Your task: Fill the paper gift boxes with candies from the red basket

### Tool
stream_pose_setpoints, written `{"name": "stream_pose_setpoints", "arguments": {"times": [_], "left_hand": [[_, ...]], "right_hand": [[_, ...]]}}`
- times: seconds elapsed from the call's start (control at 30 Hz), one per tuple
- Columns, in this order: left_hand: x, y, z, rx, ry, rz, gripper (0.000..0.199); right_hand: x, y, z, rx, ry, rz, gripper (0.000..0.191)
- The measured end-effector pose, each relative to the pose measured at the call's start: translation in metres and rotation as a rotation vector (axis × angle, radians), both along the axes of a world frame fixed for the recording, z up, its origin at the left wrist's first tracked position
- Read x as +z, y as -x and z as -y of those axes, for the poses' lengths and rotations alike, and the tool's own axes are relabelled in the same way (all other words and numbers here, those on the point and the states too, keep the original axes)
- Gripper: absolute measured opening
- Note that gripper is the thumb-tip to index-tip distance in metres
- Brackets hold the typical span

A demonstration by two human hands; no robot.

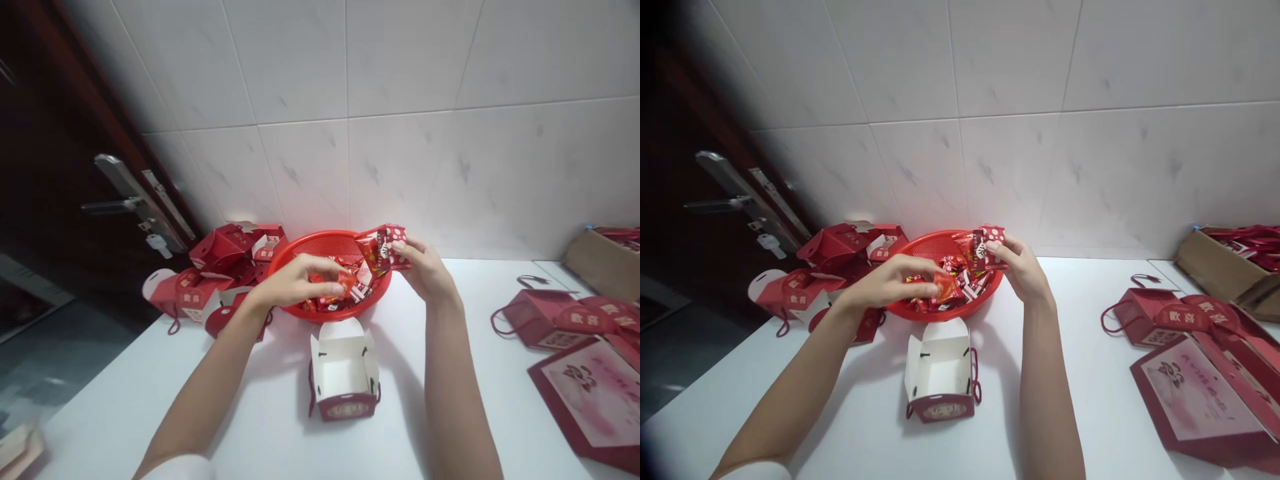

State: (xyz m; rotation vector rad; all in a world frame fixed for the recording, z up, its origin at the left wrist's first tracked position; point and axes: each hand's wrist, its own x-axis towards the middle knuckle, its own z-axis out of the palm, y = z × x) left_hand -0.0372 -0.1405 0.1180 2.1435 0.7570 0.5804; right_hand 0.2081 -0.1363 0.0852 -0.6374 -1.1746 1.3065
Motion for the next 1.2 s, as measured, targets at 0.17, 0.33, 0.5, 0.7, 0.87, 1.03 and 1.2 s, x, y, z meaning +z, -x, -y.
{"name": "stream_pose_setpoints", "arguments": {"times": [0.17,0.33,0.5,0.7,0.87,1.03,1.2], "left_hand": [[-0.004,0.008,0.052,-0.056,-0.135,-0.241,0.028],[-0.011,0.021,0.072,0.136,-0.184,-0.553,0.033],[-0.014,0.031,0.075,0.035,-0.013,-0.657,0.024],[-0.018,0.035,0.059,-0.080,0.062,-0.665,0.014],[-0.014,0.033,0.052,-0.053,0.035,-0.743,0.024],[-0.004,0.024,0.048,-0.115,-0.048,-0.755,0.018],[-0.006,0.023,0.042,-0.102,-0.036,-0.772,0.024]], "right_hand": [[0.013,0.005,0.023,0.182,-0.122,0.129,0.023],[0.024,0.007,0.044,0.337,-0.157,0.349,0.023],[0.029,0.020,0.054,0.545,-0.340,0.753,0.022],[0.019,0.046,0.048,0.777,-0.510,1.091,0.018],[0.019,0.044,0.049,0.676,-0.426,1.200,0.015],[0.025,0.041,0.054,0.651,-0.376,1.261,0.011],[0.023,0.049,0.056,0.657,-0.363,1.366,0.024]]}}
